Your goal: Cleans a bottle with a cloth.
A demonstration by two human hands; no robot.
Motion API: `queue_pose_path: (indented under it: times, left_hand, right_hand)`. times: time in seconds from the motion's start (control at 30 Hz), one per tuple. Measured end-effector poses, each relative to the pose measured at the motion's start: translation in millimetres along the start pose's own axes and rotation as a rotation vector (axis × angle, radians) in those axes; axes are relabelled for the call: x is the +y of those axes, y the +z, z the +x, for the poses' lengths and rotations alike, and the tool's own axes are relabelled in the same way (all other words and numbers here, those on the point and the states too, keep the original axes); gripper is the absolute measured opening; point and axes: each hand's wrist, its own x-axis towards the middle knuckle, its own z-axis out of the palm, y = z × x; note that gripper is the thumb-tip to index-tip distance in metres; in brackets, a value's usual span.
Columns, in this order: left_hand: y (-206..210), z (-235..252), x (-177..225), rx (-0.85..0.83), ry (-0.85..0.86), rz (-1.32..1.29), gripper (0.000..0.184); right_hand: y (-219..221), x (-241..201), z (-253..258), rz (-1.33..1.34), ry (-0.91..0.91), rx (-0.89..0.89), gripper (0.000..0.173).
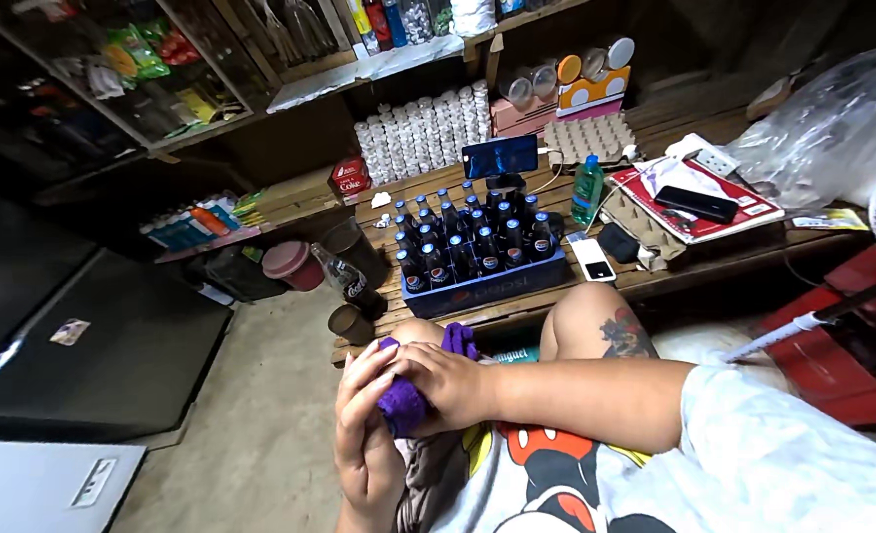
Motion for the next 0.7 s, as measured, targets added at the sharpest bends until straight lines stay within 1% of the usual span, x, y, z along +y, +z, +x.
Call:
queue_pose_path:
  times: [0.33,0.6,0.7]
  left_hand:
    - [1.3,1.0,0.1,-0.003,0.012,-0.016,0.038]
    - [1.7,1.7,0.4,0.011,0.007,-0.034,0.038]
    - [1.5,1.5,0.3,0.015,0.007,-0.03,0.037]
  right_hand:
    - [2.3,2.9,-4.5,-0.005,-0.004,0.037,0.07]
    - [1.7,5.2,-5.8,0.005,0.037,-0.011,0.074]
    - [4.4,6.8,-6.2,-0.006,0.017,0.022,0.073]
